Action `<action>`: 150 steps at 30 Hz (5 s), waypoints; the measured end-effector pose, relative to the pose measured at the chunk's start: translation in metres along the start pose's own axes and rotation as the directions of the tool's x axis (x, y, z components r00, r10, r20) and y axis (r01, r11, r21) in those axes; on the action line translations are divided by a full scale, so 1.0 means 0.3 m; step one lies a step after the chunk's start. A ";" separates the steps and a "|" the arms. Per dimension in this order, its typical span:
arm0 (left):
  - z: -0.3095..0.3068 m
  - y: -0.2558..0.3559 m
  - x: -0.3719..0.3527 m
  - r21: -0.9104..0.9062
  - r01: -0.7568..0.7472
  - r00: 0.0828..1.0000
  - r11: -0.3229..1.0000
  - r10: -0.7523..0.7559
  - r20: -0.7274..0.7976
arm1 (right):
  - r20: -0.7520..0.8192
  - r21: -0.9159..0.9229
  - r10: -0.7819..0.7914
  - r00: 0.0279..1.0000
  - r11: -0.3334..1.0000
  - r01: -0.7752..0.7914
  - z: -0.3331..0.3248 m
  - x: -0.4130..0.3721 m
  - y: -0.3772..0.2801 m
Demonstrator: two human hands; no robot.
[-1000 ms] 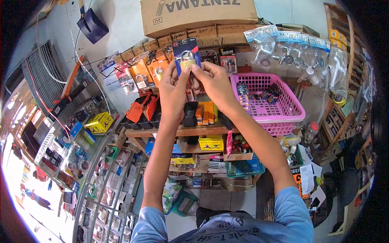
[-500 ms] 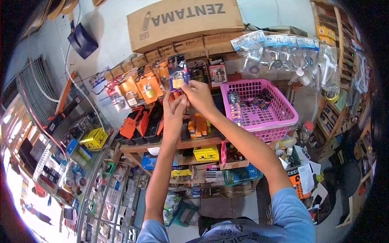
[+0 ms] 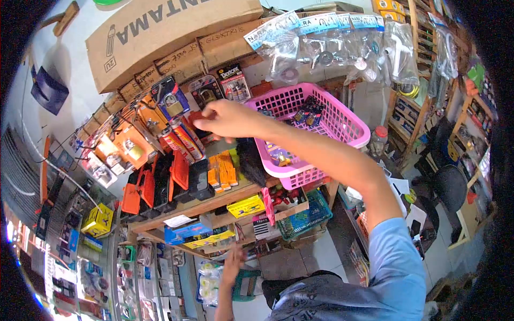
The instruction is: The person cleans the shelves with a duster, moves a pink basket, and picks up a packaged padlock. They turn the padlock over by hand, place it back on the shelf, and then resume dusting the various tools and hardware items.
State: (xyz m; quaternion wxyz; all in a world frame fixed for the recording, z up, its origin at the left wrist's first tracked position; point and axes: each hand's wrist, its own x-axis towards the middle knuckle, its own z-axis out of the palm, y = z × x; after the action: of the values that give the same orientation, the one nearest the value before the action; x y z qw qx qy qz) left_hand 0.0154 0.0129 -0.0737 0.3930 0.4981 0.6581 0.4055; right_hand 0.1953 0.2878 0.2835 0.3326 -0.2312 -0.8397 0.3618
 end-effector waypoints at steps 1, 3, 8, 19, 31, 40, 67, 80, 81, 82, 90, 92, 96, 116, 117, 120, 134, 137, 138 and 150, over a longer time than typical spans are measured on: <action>0.010 -0.253 -0.020 0.202 -0.047 0.998 0.978 0.056 -0.040 | 0.032 -0.136 0.016 0.999 0.991 -0.012 -0.040 -0.045 0.012; 0.102 -0.837 -0.157 0.408 0.143 0.990 0.902 -0.139 -0.040 | 0.175 -0.345 0.148 0.974 0.935 -0.080 -0.129 -0.096 0.069; 0.261 -1.207 -0.466 0.592 0.064 0.998 0.803 -0.040 -0.053 | 0.182 -0.669 0.502 0.845 0.694 -0.268 -0.290 -0.104 0.310; 0.091 -1.145 -0.386 0.433 0.155 0.987 0.888 -0.117 -0.114 | 0.036 -0.789 0.921 0.389 0.265 -0.554 -0.507 0.075 0.746; 0.129 -1.062 -0.427 0.176 0.293 0.943 0.940 -0.253 -0.218 | 0.197 -0.881 0.658 0.726 0.444 -0.163 -0.570 0.070 0.981; 0.118 -0.975 -0.374 0.001 0.308 0.903 0.951 -0.292 -0.314 | -0.107 -0.890 0.652 0.750 0.274 -0.365 -0.555 0.113 1.135; 0.203 -0.286 -0.298 -0.542 0.158 0.922 0.825 -0.320 -0.219 | -0.066 -0.628 -0.203 0.977 0.769 0.118 -0.242 -0.417 0.010; 0.103 0.225 -0.122 -0.819 0.195 0.948 0.540 0.112 0.299 | 0.749 0.074 -0.141 0.647 0.989 0.131 0.446 -0.594 0.118; 0.093 0.236 -0.121 -0.822 0.264 0.878 0.504 0.226 0.421 | 0.750 -0.023 -0.019 0.661 0.998 0.054 0.492 -0.613 0.112; 0.080 0.245 -0.114 -0.812 0.335 0.780 0.478 0.342 0.523 | 0.737 -0.119 0.103 0.667 0.993 -0.021 0.532 -0.636 0.118; -0.012 0.158 -0.098 -0.695 0.401 0.812 0.597 0.121 0.571 | 0.422 0.074 0.022 0.906 0.996 -0.058 0.672 -0.690 0.216; -0.004 0.149 -0.098 -0.718 0.436 0.797 0.543 0.138 0.588 | 0.443 0.035 0.086 0.892 0.993 -0.113 0.665 -0.717 0.209; 0.021 0.165 -0.079 -0.630 0.399 0.896 0.666 -0.137 0.422 | 0.430 -0.044 0.102 0.897 0.995 -0.092 0.649 -0.684 0.216; 0.062 0.163 -0.102 -0.645 0.343 0.939 0.683 -0.223 0.262 | 0.247 -0.048 0.064 0.967 0.997 -0.054 0.595 -0.749 0.173; 0.052 0.168 -0.101 -0.691 0.370 0.927 0.621 -0.200 0.316 | 0.222 -0.079 0.127 0.967 0.990 -0.112 0.590 -0.751 0.158; 0.061 0.148 -0.120 -0.740 0.457 0.887 0.494 -0.190 0.421 | -0.102 0.166 0.344 0.933 0.931 -0.325 0.568 -0.750 0.131; 0.001 0.126 -0.178 -0.908 0.237 0.897 0.346 -0.436 0.068 | 0.225 0.914 0.600 0.768 0.143 -0.379 0.480 -0.610 0.472; -0.021 0.121 -0.217 -0.924 0.236 0.917 0.299 -0.383 0.110 | 0.217 0.946 0.655 0.723 0.041 -0.321 0.480 -0.546 0.489; -0.027 0.126 -0.235 -0.933 0.224 0.920 0.282 -0.376 0.108 | 0.227 0.958 0.638 0.736 -0.011 -0.286 0.484 -0.544 0.502; -0.120 -0.140 -0.416 -0.985 -0.124 0.952 -0.121 -0.295 -0.084 | -0.101 0.780 0.588 0.802 0.548 -0.303 0.879 -0.966 0.347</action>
State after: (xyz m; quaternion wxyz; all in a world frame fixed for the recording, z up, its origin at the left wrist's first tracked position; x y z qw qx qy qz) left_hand -0.0077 -0.1212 -0.0853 0.5604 -0.0708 0.2117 0.7976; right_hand 0.2140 0.0515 -0.0455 0.4351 -0.3483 -0.4598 0.6913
